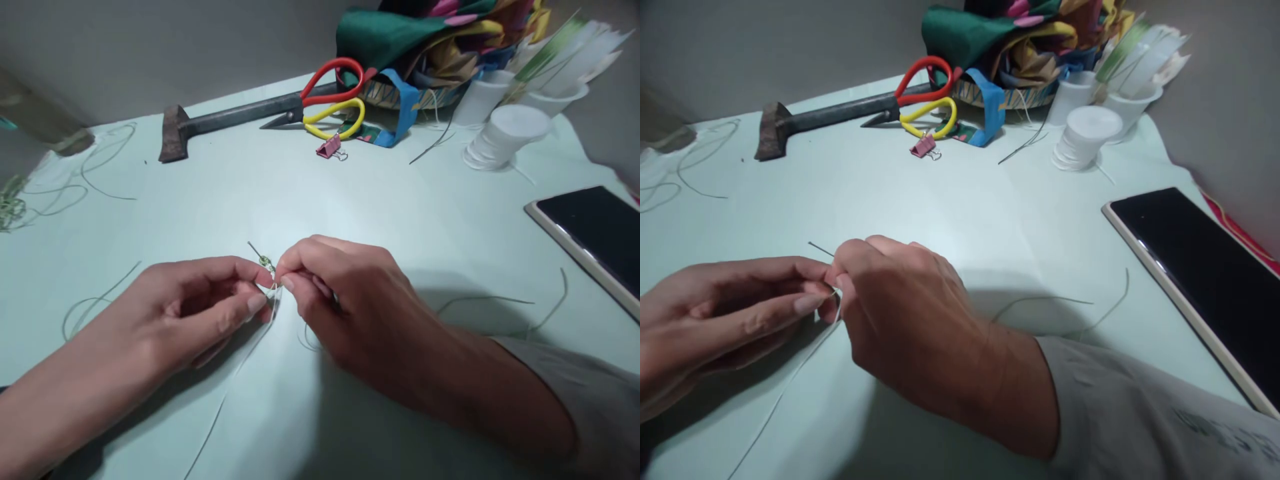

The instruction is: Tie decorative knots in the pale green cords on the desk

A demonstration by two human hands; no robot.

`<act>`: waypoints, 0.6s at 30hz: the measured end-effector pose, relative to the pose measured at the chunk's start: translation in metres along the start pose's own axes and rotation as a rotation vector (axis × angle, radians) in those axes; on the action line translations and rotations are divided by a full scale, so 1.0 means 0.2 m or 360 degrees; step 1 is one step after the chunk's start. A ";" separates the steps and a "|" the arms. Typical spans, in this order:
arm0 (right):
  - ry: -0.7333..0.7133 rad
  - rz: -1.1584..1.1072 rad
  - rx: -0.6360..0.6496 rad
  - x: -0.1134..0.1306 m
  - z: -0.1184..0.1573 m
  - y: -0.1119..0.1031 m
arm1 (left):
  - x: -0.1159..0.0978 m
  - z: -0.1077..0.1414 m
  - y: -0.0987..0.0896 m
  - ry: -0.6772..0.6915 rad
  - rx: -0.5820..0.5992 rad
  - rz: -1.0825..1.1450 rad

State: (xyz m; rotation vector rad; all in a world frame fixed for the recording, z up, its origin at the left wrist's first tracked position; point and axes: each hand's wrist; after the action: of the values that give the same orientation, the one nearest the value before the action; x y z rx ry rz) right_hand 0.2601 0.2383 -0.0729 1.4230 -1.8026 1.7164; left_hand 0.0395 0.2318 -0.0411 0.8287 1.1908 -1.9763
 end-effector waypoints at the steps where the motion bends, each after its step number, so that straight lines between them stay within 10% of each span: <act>1: 0.0003 -0.0011 -0.0010 0.00 0.00 0.00 | -0.01 -0.01 0.00 -0.0085 0.0067 0.0147; 18: -0.0260 -0.0258 -0.0017 -0.01 0.00 0.00 | -0.06 0.04 0.09 -0.0424 0.0281 0.0917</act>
State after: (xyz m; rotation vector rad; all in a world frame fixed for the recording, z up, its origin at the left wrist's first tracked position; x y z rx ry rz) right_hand 0.2607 0.2393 -0.0749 1.6985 -1.7180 1.5486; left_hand 0.0599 0.2213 -0.0377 0.8471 0.5467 -1.6534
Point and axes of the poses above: each hand's wrist, its own z-axis away from the middle knuckle, its own y-axis out of the palm, x = y × z, and after that the axes turned 1 degree about y, right-handed
